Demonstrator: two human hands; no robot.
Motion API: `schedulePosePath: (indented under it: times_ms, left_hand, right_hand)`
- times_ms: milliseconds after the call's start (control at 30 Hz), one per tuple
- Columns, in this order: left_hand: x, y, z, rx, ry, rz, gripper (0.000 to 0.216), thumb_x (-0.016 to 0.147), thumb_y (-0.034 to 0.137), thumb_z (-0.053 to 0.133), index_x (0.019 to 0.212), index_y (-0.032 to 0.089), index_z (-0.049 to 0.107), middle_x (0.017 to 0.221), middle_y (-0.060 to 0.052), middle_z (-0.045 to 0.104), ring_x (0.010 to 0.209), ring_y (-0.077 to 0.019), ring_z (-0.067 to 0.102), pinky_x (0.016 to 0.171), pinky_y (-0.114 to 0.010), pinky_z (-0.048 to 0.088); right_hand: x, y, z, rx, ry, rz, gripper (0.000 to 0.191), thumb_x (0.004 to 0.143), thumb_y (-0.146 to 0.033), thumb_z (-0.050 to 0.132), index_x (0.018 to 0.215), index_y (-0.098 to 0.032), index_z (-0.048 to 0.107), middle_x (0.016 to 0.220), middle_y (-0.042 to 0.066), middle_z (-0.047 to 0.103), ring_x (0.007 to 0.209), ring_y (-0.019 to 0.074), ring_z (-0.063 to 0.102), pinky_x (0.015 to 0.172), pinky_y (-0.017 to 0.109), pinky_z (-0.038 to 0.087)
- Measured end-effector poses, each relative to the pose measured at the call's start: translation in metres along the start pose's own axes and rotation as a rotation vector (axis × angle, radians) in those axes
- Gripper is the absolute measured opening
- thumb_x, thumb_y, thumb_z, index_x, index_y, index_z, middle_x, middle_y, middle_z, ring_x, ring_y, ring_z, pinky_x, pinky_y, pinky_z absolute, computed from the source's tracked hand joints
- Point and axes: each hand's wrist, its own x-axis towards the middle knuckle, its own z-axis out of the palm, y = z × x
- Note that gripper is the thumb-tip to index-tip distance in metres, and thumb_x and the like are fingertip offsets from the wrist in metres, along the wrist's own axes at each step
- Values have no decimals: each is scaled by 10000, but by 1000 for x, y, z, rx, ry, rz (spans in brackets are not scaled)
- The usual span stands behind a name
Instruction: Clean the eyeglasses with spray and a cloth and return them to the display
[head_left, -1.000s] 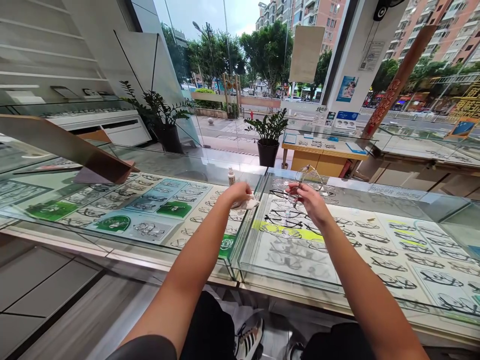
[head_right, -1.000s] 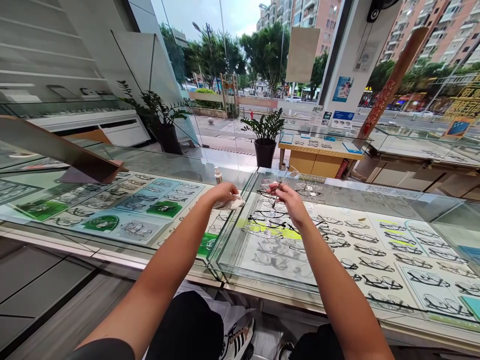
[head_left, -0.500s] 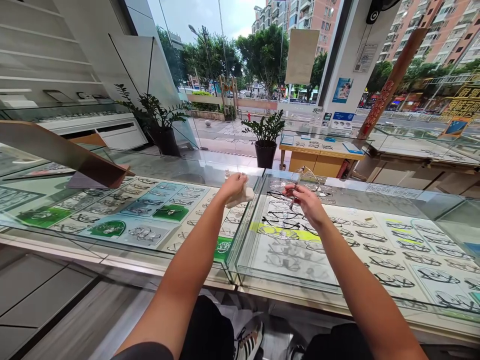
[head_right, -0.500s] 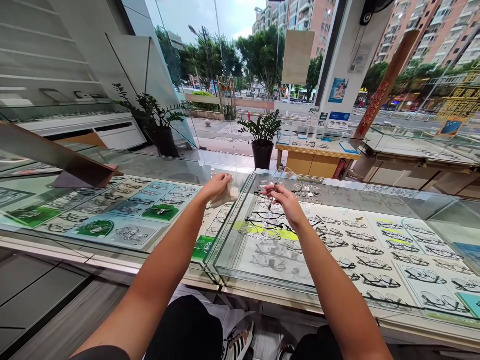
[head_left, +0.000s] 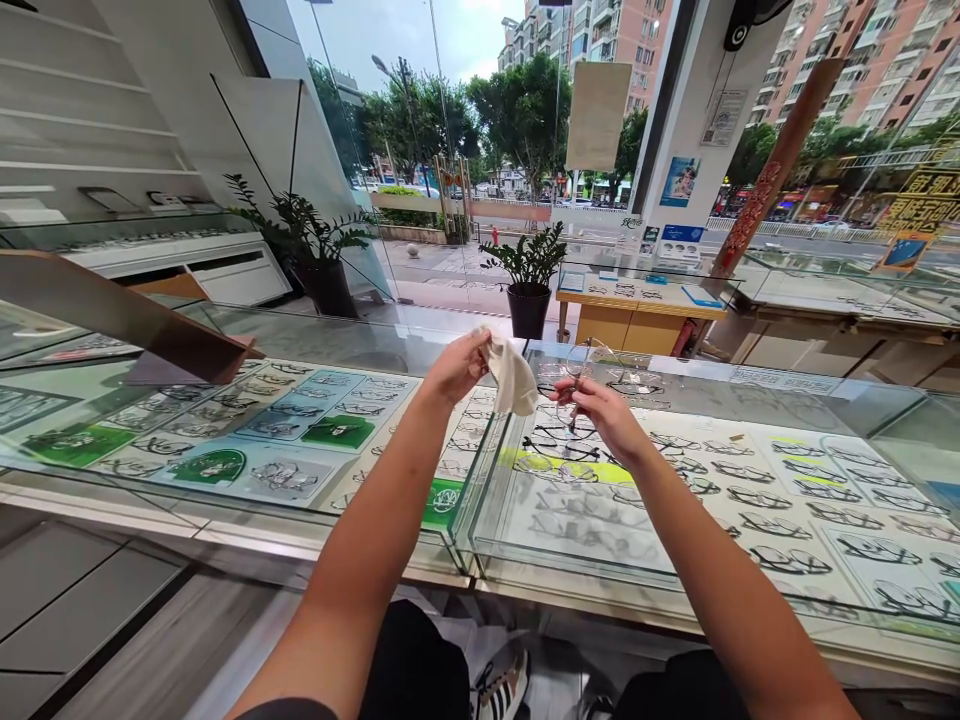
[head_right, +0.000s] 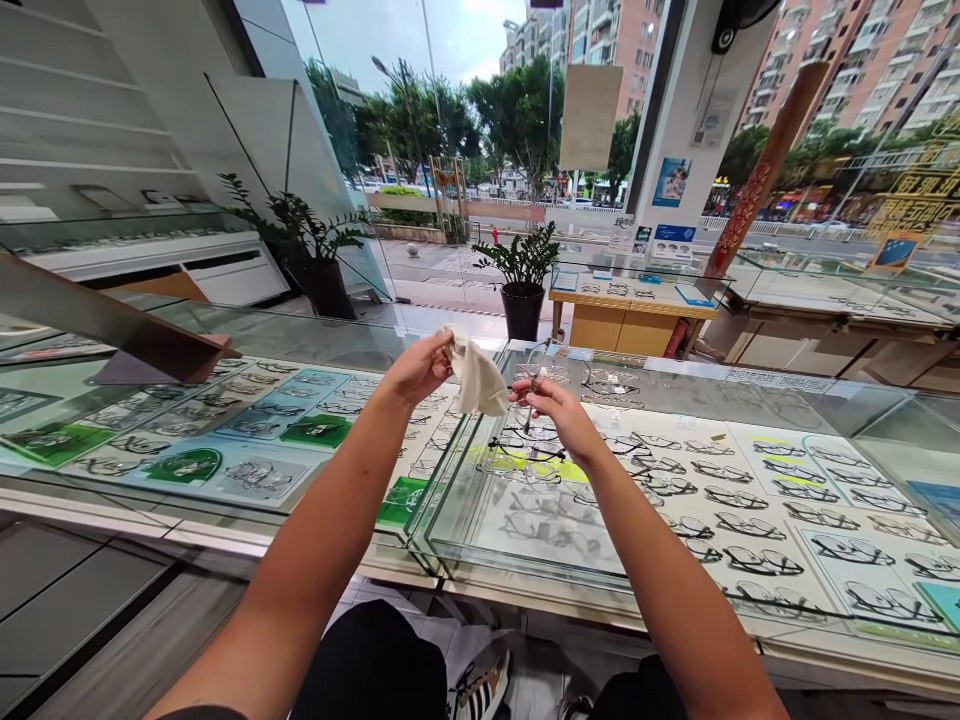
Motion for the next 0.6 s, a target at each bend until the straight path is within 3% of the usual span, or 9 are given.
schedulePosePath:
  times_ms: [167,300,467,600]
  left_hand:
    - [-12,-1,22,-59,-91,74,292,889,392,854,998,165,707,933,-43,743,855,-150,680,796,-254,537]
    - [-22,-7,38,-86,-180,35,423,850,441,896,1119,159,731,1072,-84,777,949,-187,709,839,-275,556]
    - [-38,-14,59,-108,-280,0,552,752,510,977,1078,175,684,999,-41,748,863,-141,669,781,-231,533]
    - [-47,-16,68,-66,-354,24,503,813,527,939,932,192,583,823,28,639,721,-94,577,705,-207,485]
  right_hand:
    - [-3,-4,4,6,-77,-36,366,942,-478,703,1216,-258,806,1184,78,819,1086,268,675,905,399,463]
    - [-5,-7,6,14,-92,-42,367,941,-486,708,1211,-261,816,1175,79,818,1062,270,679,912,405,477]
    - [-6,-7,8,45,-132,-17,376,955,-498,713,1213,-246,819,1136,85,815,978,246,673,874,390,476]
    - [-4,-4,8,69,-136,8,419,954,-541,737,1217,-224,817,1107,94,808,939,227,666,845,370,474]
